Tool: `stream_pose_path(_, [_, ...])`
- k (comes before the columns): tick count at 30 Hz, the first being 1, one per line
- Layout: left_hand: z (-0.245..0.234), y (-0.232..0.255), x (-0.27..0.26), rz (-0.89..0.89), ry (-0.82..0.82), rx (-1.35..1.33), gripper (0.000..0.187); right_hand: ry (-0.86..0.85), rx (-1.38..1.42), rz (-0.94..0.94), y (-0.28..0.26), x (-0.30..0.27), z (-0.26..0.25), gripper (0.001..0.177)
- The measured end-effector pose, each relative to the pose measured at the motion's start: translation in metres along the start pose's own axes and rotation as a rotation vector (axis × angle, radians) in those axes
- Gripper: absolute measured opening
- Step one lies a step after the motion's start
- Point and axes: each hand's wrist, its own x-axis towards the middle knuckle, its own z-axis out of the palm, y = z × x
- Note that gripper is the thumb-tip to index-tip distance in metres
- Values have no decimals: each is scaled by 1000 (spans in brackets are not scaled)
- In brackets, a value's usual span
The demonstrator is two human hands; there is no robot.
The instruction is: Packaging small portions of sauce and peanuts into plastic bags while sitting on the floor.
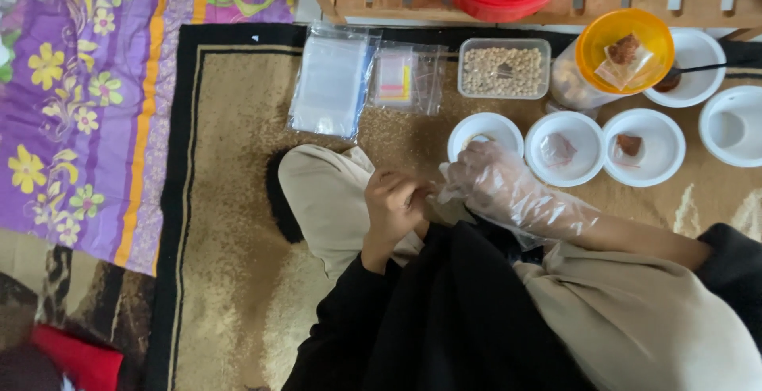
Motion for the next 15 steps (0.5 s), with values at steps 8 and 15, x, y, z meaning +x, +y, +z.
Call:
stream_pose_path(8, [6,-19,-12,-9,-19,35,8,-237,-217,121,5,-18,-15,23])
stream_pose_path(15, [15,5,-3,-95,-186,-184,36,-71,-167,151,-10,-32,24,32])
